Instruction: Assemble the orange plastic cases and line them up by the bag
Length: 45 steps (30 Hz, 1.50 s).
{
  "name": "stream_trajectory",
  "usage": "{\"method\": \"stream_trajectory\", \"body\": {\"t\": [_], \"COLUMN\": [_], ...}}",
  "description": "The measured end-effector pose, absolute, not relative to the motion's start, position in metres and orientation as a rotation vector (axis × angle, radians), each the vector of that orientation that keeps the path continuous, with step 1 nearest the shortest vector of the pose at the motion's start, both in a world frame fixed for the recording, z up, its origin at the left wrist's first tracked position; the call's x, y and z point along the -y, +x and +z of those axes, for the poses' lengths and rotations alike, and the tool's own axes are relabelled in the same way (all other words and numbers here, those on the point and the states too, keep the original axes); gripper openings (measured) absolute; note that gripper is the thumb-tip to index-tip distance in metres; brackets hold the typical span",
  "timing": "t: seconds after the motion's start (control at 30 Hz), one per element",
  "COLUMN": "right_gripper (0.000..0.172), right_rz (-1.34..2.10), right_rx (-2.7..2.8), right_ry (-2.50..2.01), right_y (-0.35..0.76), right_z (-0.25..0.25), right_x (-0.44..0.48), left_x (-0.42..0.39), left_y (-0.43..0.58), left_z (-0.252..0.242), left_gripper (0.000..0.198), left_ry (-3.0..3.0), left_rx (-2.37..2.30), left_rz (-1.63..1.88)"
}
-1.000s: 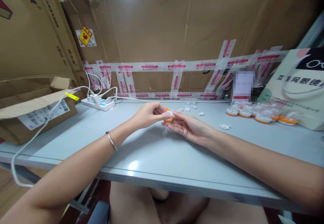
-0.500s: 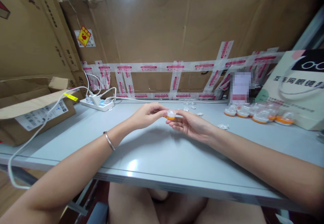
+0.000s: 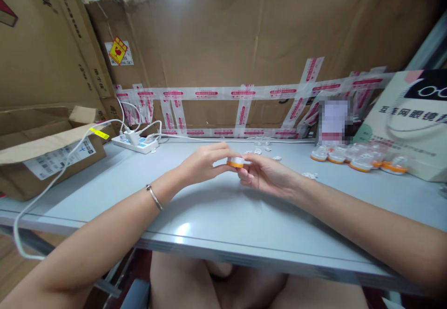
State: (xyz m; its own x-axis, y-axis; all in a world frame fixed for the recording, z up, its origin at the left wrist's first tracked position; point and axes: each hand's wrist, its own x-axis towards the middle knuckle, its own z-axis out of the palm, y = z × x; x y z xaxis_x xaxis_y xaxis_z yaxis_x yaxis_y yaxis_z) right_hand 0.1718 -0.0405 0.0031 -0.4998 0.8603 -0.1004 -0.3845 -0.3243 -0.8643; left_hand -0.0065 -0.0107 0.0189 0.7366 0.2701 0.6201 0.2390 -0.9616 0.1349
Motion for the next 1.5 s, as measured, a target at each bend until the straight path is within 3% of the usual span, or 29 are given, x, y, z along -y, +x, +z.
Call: {"method": "stream_trajectory", "body": {"t": [1.03, 1.2, 1.5], "right_gripper": [0.012, 0.018, 0.028], "right_rz": [1.722, 1.693, 1.544], "right_rx": [1.096, 1.148, 1.392], "right_ry": [-0.705, -0.722, -0.902], "right_y": [0.167, 0.168, 0.174], "right_z": [-0.004, -0.005, -0.017], "right_x": [0.041, 0.041, 0.029], "left_x": [0.011, 0.009, 0.004], "left_y": [-0.005, -0.005, -0.010], "left_z": [0.016, 0.015, 0.016], "left_gripper": [0.019, 0.020, 0.027], "left_ry": [3.134, 3.153, 2.880], "left_rx": [-0.432, -0.488, -0.484], "left_rz": [1.064, 1.073, 0.717]}}
